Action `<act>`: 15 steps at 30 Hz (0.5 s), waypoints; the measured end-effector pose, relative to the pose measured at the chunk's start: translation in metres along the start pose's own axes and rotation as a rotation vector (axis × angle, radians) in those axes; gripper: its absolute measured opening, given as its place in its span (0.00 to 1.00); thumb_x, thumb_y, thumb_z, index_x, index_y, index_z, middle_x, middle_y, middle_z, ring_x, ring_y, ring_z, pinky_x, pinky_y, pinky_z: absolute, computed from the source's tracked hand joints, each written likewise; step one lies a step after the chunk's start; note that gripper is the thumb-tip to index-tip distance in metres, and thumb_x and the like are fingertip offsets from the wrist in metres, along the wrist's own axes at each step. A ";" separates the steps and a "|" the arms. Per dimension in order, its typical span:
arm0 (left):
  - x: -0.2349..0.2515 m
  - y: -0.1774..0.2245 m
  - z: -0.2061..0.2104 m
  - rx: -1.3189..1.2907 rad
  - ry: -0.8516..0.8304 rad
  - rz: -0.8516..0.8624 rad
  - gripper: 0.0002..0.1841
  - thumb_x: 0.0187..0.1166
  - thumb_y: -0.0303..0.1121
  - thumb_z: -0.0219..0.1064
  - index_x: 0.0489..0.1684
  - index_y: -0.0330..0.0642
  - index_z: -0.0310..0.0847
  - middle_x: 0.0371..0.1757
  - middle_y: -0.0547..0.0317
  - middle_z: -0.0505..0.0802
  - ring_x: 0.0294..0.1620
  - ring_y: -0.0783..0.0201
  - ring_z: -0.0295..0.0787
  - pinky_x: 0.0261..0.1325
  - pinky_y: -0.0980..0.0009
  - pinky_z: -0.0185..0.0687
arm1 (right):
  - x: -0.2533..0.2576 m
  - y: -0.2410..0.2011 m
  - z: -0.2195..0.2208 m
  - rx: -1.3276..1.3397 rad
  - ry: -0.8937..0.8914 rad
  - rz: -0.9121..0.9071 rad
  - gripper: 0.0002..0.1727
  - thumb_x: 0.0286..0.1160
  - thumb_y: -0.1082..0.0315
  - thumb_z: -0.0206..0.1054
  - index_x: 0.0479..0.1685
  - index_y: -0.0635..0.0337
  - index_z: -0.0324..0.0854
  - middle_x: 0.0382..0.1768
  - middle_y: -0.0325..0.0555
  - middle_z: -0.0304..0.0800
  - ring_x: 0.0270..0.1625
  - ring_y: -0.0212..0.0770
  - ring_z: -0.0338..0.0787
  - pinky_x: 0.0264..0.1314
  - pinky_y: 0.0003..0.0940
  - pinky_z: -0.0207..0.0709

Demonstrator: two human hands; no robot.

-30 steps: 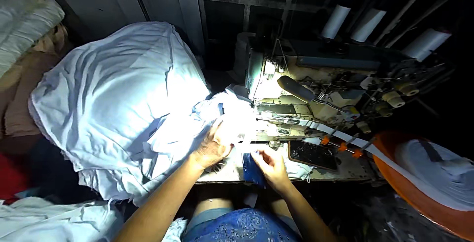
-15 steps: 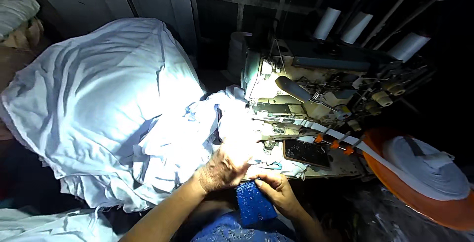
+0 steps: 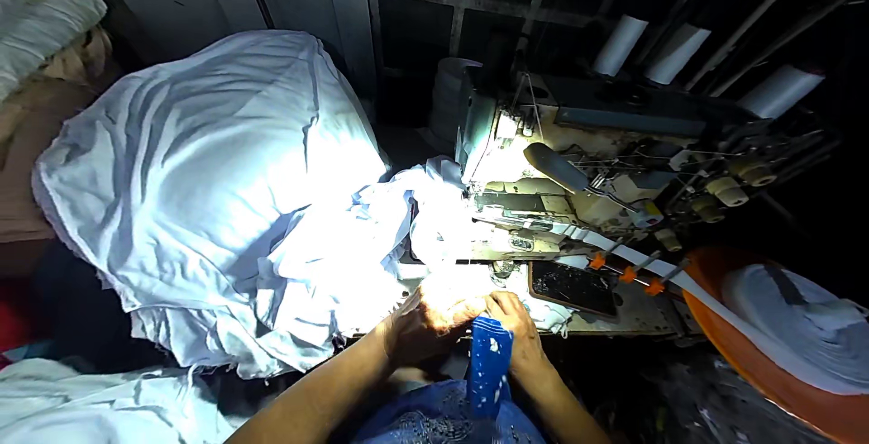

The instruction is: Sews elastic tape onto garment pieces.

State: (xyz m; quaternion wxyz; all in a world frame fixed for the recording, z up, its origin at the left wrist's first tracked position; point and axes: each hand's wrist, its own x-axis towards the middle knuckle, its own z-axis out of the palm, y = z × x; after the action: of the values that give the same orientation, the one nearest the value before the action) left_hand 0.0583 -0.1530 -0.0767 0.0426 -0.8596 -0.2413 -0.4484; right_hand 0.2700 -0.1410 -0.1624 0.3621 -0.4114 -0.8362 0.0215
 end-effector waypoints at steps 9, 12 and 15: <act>-0.001 0.008 0.002 -0.111 0.116 -0.138 0.15 0.88 0.36 0.55 0.39 0.37 0.84 0.36 0.46 0.91 0.45 0.60 0.89 0.58 0.73 0.80 | 0.045 0.019 0.001 0.022 0.218 0.036 0.11 0.74 0.74 0.60 0.38 0.73 0.88 0.29 0.55 0.92 0.30 0.48 0.94 0.35 0.40 0.88; 0.009 0.013 0.001 -0.204 0.200 -0.170 0.14 0.90 0.38 0.54 0.42 0.39 0.81 0.39 0.51 0.90 0.48 0.69 0.88 0.60 0.79 0.80 | 0.085 -0.001 -0.029 0.160 0.162 0.111 0.15 0.82 0.70 0.60 0.50 0.71 0.91 0.33 0.55 0.95 0.32 0.49 0.95 0.37 0.45 0.88; 0.021 0.019 -0.003 -0.276 0.250 -0.242 0.16 0.94 0.41 0.49 0.42 0.41 0.78 0.38 0.60 0.87 0.46 0.82 0.85 0.56 0.87 0.78 | 0.125 -0.016 -0.049 0.006 -0.021 0.134 0.17 0.84 0.61 0.62 0.47 0.66 0.91 0.37 0.55 0.96 0.40 0.54 0.97 0.43 0.52 0.87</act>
State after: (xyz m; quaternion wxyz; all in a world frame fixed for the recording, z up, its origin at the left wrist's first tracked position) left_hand 0.0750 -0.1622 -0.0556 -0.1001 -0.7598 -0.2716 -0.5821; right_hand 0.2399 -0.0760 -0.0478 0.3520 -0.4653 -0.8104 0.0525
